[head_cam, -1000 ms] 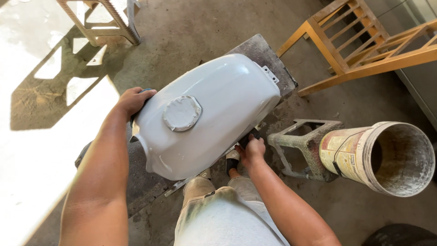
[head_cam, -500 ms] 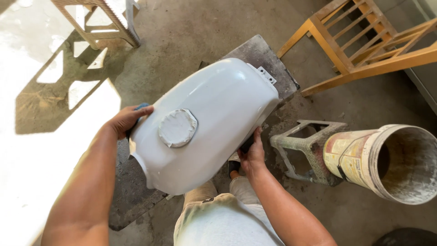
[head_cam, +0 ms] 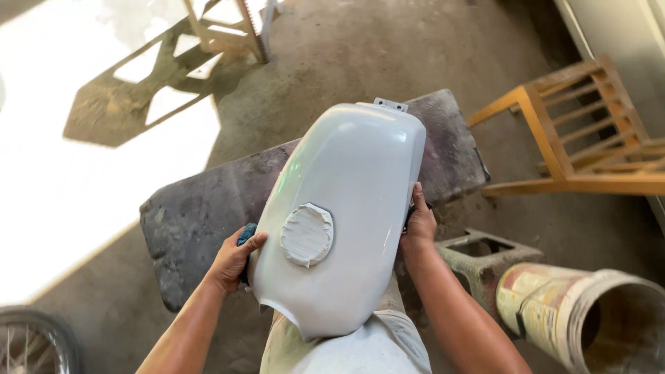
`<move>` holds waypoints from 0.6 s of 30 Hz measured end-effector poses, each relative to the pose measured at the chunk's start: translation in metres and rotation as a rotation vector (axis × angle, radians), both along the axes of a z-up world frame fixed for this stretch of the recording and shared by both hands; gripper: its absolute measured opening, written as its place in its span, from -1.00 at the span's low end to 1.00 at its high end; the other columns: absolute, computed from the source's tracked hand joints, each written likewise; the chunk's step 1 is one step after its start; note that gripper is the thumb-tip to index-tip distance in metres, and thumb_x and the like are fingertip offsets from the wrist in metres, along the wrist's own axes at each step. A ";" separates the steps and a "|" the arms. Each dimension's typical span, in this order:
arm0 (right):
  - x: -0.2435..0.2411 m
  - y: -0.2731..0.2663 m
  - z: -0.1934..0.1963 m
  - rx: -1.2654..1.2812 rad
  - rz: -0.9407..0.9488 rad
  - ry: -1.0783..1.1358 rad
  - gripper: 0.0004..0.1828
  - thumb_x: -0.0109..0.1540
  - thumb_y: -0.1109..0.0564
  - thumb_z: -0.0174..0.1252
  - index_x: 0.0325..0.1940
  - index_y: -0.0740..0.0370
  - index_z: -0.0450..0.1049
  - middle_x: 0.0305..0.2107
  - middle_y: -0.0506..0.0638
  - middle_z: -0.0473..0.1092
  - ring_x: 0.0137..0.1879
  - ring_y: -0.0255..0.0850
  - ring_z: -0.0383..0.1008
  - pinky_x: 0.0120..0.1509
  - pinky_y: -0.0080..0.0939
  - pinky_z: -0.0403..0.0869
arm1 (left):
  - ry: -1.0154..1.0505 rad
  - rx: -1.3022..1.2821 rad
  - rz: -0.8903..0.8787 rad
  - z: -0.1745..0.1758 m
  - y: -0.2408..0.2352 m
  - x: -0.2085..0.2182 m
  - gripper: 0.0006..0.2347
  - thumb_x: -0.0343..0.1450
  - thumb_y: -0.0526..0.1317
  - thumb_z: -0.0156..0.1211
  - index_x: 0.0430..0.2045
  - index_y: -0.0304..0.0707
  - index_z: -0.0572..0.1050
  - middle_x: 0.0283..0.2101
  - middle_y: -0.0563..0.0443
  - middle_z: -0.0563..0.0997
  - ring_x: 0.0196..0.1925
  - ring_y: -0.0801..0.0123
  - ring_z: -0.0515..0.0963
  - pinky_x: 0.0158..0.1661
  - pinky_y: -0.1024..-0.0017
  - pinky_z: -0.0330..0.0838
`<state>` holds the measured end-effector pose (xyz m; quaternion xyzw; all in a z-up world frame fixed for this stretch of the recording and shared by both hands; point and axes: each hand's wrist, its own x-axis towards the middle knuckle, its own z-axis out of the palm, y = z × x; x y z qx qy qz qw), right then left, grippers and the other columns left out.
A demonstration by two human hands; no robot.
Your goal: Sand and clean a motorcycle fuel tank using sandpaper and a cloth.
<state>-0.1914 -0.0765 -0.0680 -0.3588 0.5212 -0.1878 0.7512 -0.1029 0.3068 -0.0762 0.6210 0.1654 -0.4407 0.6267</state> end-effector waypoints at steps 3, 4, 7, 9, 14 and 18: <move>0.031 -0.002 0.001 0.037 0.175 -0.091 -0.41 0.17 -0.21 0.32 -0.02 0.37 0.52 -0.22 0.12 0.56 -0.21 -0.10 0.62 -0.12 -0.08 0.64 | 0.027 0.039 0.180 0.034 0.000 -0.028 -0.38 0.12 0.13 0.45 -0.01 -0.22 0.51 -0.16 -0.04 0.65 -0.14 0.28 0.64 -0.18 0.16 0.58; 0.046 0.000 0.006 0.048 0.218 -0.087 -0.41 0.17 -0.21 0.32 -0.02 0.37 0.52 -0.22 0.12 0.56 -0.21 -0.10 0.62 -0.12 -0.08 0.64 | 0.031 0.048 0.223 0.032 0.003 -0.042 -0.38 0.12 0.13 0.45 -0.01 -0.22 0.51 -0.16 -0.04 0.65 -0.14 0.28 0.64 -0.18 0.16 0.58; 0.084 -0.003 0.023 0.088 0.362 -0.069 -0.47 0.18 -0.17 0.30 -0.09 0.38 0.52 -0.27 0.14 0.56 -0.24 -0.08 0.64 -0.17 -0.07 0.67 | -0.001 0.039 0.364 0.031 -0.007 -0.090 -0.40 0.14 0.10 0.47 0.01 -0.18 0.51 -0.13 -0.03 0.63 -0.09 0.30 0.59 -0.07 0.24 0.52; 0.109 -0.002 0.031 0.017 0.542 -0.002 -0.52 0.22 -0.14 0.35 -0.12 0.38 0.54 -0.31 0.12 0.54 -0.31 -0.13 0.58 -0.26 -0.11 0.60 | -0.011 -0.035 0.550 0.033 -0.022 -0.124 -0.40 0.17 0.10 0.47 0.02 -0.23 0.48 -0.11 -0.04 0.61 -0.06 0.27 0.58 -0.05 0.21 0.52; 0.172 0.002 0.021 0.021 0.879 -0.005 -0.55 0.16 -0.09 0.41 -0.17 0.36 0.53 -0.37 0.08 0.53 -0.36 -0.18 0.57 -0.28 -0.12 0.59 | -0.009 -0.124 0.899 0.028 -0.097 -0.196 -0.37 0.17 0.11 0.45 0.07 -0.18 0.42 -0.06 -0.02 0.60 -0.02 0.27 0.59 -0.03 0.22 0.54; 0.205 0.020 0.018 -0.077 1.193 0.071 -0.53 0.12 -0.10 0.46 -0.22 0.37 0.53 -0.37 0.08 0.55 -0.37 -0.24 0.55 -0.26 -0.19 0.57 | 0.060 -0.230 1.122 0.041 -0.165 -0.227 -0.36 0.17 0.08 0.43 0.09 -0.16 0.38 -0.05 -0.03 0.62 -0.03 0.22 0.62 -0.05 0.19 0.56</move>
